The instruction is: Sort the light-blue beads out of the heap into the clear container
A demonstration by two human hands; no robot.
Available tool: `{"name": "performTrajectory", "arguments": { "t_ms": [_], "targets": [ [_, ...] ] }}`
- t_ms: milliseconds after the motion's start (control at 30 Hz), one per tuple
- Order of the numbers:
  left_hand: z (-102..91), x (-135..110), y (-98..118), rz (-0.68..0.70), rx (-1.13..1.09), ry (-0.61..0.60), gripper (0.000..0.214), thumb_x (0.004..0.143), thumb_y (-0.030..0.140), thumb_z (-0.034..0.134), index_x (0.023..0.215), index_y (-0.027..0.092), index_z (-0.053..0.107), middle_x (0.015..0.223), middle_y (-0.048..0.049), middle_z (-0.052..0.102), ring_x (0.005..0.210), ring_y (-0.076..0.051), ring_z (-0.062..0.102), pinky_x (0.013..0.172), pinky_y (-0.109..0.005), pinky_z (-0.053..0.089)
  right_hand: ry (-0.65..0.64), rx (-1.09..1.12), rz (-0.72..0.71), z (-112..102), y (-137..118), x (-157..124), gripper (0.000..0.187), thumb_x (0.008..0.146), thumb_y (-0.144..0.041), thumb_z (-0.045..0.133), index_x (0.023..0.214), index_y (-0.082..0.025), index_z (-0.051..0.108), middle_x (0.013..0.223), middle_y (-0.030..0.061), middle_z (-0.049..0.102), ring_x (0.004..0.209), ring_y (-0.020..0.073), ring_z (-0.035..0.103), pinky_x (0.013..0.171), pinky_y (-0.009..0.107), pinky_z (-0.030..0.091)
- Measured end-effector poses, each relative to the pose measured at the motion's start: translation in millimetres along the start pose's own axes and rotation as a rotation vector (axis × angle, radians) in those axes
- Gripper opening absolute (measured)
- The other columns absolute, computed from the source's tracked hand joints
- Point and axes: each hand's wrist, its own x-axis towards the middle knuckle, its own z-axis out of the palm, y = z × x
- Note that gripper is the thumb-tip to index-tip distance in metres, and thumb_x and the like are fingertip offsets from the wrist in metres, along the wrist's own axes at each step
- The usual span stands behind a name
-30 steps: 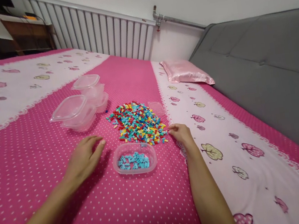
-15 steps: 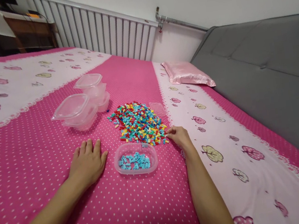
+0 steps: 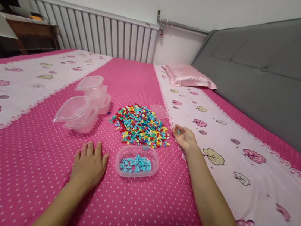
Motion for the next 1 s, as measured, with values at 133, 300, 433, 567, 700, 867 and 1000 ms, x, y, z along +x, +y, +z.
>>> {"name": "performTrajectory", "arguments": {
  "t_ms": [133, 300, 433, 567, 700, 867, 1000],
  "targets": [
    [2.2, 0.4, -0.6, 0.001, -0.002, 0.003, 0.06, 0.092, 0.036, 0.03, 0.137, -0.001, 0.045, 0.139, -0.0314, 0.042, 0.129, -0.043, 0.039, 0.104, -0.053, 0.03, 0.033, -0.137, 0.018, 8.0, 4.6, -8.3, 0.007, 0.065, -0.019, 0.065, 0.072, -0.016, 0.064, 0.055, -0.003, 0.056, 0.046, 0.0069, 0.048, 0.041, 0.016, 0.041],
    [4.0, 0.5, -0.7, 0.002, -0.013, 0.018, 0.06, 0.091, 0.036, 0.031, 0.136, -0.002, 0.045, 0.138, -0.0321, 0.043, 0.129, -0.043, 0.04, 0.104, -0.054, 0.03, 0.005, -0.483, -0.095, 17.1, 14.3, -14.6, 0.024, 0.066, -0.028, 0.064, 0.086, -0.017, 0.072, 0.062, -0.0026, 0.064, 0.054, 0.0111, 0.053, 0.051, 0.021, 0.044],
    [3.2, 0.4, -0.1, 0.0, -0.016, 0.022, 0.06, 0.091, 0.036, 0.032, 0.136, -0.002, 0.045, 0.138, -0.0316, 0.043, 0.129, -0.043, 0.04, 0.104, -0.054, 0.03, -0.002, -1.004, -0.259, 20.1, 17.0, -13.9, 0.036, 0.072, -0.035, 0.057, 0.1, -0.02, 0.073, 0.065, -0.0024, 0.066, 0.062, 0.0152, 0.058, 0.065, 0.027, 0.046],
    [0.6, 0.6, 0.7, -0.007, -0.01, -0.016, 0.06, 0.091, 0.035, 0.032, 0.137, -0.002, 0.045, 0.139, -0.032, 0.042, 0.13, -0.044, 0.039, 0.104, -0.054, 0.03, -0.016, -1.157, -0.301, 22.2, 14.1, -16.2, 0.034, 0.072, -0.035, 0.055, 0.097, -0.023, 0.075, 0.052, -0.0055, 0.057, 0.054, 0.0145, 0.053, 0.058, 0.026, 0.04],
    [1.5, 0.2, 0.3, -0.004, 0.014, 0.001, 0.06, 0.092, 0.036, 0.032, 0.136, -0.001, 0.045, 0.139, -0.0315, 0.043, 0.129, -0.043, 0.04, 0.104, -0.053, 0.03, 0.02, -1.111, -0.296, 24.2, 12.5, -18.9, 0.026, 0.067, -0.035, 0.059, 0.083, -0.023, 0.075, 0.046, -0.0069, 0.051, 0.049, 0.0129, 0.049, 0.053, 0.024, 0.035],
    [3.1, 0.0, 0.0, -0.001, 0.012, 0.022, 0.059, 0.091, 0.036, 0.032, 0.135, -0.001, 0.046, 0.138, -0.0315, 0.044, 0.129, -0.042, 0.041, 0.104, -0.053, 0.03, 0.046, -1.017, -0.27, 22.9, 15.1, -16.5, 0.019, 0.063, -0.035, 0.062, 0.072, -0.022, 0.072, 0.045, -0.0077, 0.049, 0.048, 0.0118, 0.048, 0.05, 0.023, 0.034],
    [0.1, 0.4, 1.1, -0.011, 0.034, -0.014, 0.06, 0.092, 0.036, 0.031, 0.137, -0.001, 0.045, 0.139, -0.0305, 0.043, 0.129, -0.042, 0.04, 0.104, -0.052, 0.03, 0.041, -0.853, -0.209, 21.1, 19.1, -13.1, 0.021, 0.06, -0.036, 0.066, 0.072, -0.02, 0.069, 0.049, -0.0067, 0.054, 0.051, 0.0122, 0.051, 0.051, 0.023, 0.037]
  ]
}}
